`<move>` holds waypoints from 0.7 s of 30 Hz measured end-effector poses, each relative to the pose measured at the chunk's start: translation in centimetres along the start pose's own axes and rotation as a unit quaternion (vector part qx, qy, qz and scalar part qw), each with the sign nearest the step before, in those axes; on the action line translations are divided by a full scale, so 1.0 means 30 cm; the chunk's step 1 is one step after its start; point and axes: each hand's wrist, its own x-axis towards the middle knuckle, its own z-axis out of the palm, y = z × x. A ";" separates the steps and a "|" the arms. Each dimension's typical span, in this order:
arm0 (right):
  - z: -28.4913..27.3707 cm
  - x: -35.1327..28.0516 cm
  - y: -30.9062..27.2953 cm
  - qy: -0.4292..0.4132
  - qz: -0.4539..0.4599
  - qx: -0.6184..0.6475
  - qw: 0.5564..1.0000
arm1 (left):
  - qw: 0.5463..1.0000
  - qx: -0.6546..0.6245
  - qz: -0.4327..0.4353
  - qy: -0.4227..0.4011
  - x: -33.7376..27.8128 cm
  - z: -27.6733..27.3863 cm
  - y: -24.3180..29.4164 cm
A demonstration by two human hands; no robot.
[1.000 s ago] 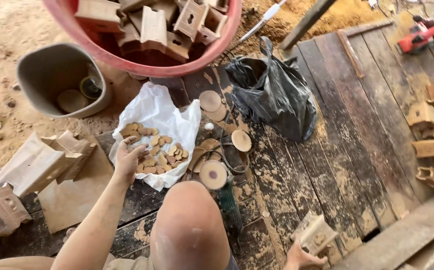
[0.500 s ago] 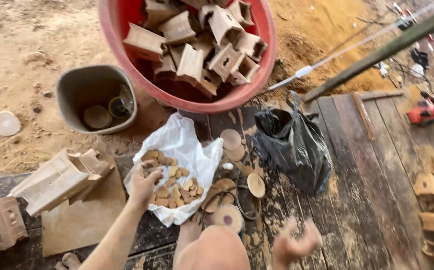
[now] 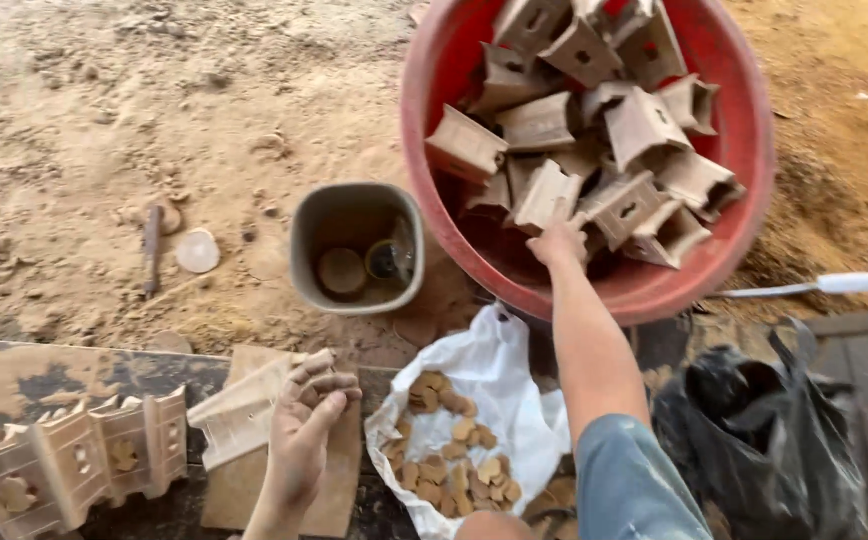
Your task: Applying glue to small wooden decorative pieces and attaching them to larger wooden frames in a workshop.
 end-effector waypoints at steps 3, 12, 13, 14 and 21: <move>0.078 0.124 0.018 -0.002 -0.011 -0.041 0.999 | 1.000 -0.001 -0.020 0.012 -0.005 -0.017 -0.009; 0.070 0.195 0.171 0.242 -0.095 0.091 0.961 | 1.000 0.017 -0.005 -0.026 0.017 0.023 -0.066; -0.009 0.109 0.168 0.246 -0.095 0.087 0.961 | 1.000 0.012 -0.005 -0.029 0.010 0.041 -0.060; -0.087 0.019 0.165 0.247 -0.106 0.157 0.950 | 0.999 0.013 0.002 -0.046 -0.001 0.059 -0.051; -0.422 -0.512 0.387 0.251 -0.382 0.381 0.804 | 0.838 0.345 0.339 -0.253 0.017 0.267 0.291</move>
